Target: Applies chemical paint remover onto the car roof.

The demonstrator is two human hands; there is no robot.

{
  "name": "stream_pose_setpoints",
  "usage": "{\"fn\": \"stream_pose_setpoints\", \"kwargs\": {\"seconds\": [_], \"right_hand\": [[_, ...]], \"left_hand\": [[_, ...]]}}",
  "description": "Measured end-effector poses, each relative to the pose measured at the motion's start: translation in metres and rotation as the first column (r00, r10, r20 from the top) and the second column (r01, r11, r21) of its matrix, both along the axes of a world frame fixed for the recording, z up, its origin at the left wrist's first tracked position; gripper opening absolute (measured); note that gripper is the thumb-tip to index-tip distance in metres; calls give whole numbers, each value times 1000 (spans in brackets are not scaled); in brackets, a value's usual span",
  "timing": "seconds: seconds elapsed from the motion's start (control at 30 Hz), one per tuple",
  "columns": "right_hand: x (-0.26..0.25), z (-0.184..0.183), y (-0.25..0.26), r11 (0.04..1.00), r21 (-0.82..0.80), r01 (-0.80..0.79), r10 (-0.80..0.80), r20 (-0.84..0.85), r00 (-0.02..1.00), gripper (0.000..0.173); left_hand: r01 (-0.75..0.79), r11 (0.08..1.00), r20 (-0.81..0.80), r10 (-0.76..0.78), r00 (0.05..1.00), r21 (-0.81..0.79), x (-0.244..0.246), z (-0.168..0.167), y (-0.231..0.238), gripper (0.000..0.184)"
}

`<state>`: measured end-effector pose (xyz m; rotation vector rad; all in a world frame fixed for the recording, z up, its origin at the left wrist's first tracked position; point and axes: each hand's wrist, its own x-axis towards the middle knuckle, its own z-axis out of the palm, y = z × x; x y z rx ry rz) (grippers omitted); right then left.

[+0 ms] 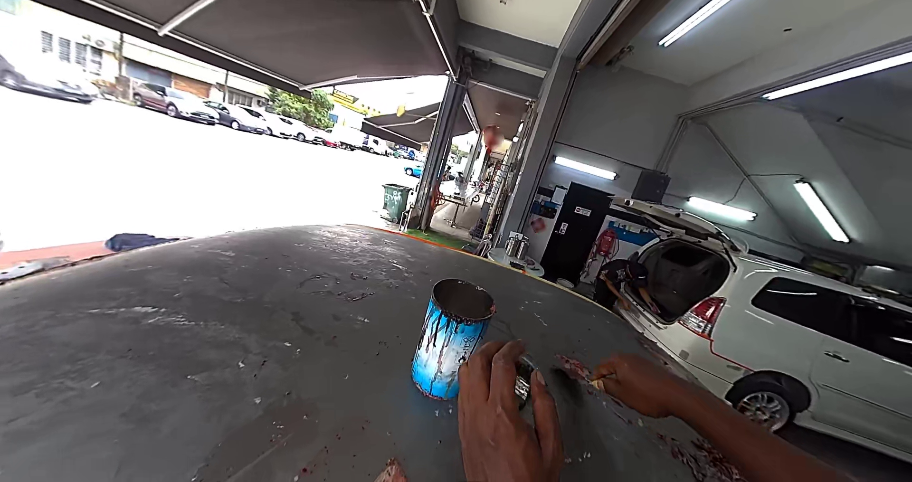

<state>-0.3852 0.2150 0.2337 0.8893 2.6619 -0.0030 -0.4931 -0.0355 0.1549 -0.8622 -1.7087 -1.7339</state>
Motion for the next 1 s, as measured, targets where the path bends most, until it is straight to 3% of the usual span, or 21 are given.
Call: {"fn": "stream_pose_setpoints", "kwargs": {"seconds": [0.47,0.63,0.77,0.93,1.0], "right_hand": [[14,9,-20,1000,27,0,-2,61,998,34],[1,-8,9,999,31,14,-15,21,1000,33],[-1,12,-1,999,16,-35,33,80,996,34],[-12,-3,4,999,32,-15,13,54,998,33],[-14,7,6,1000,11,-28,28,55,998,33]], "left_hand": [[14,1000,13,-14,1000,12,1,4,-4,34],[11,1000,7,-11,1000,-5,4,-2,-1,34],[4,1000,15,-4,1000,-3,0,2,-5,34],[16,1000,3,-16,1000,-13,4,-1,-5,34],[23,1000,11,-23,1000,-14,1,3,-6,34]]}}
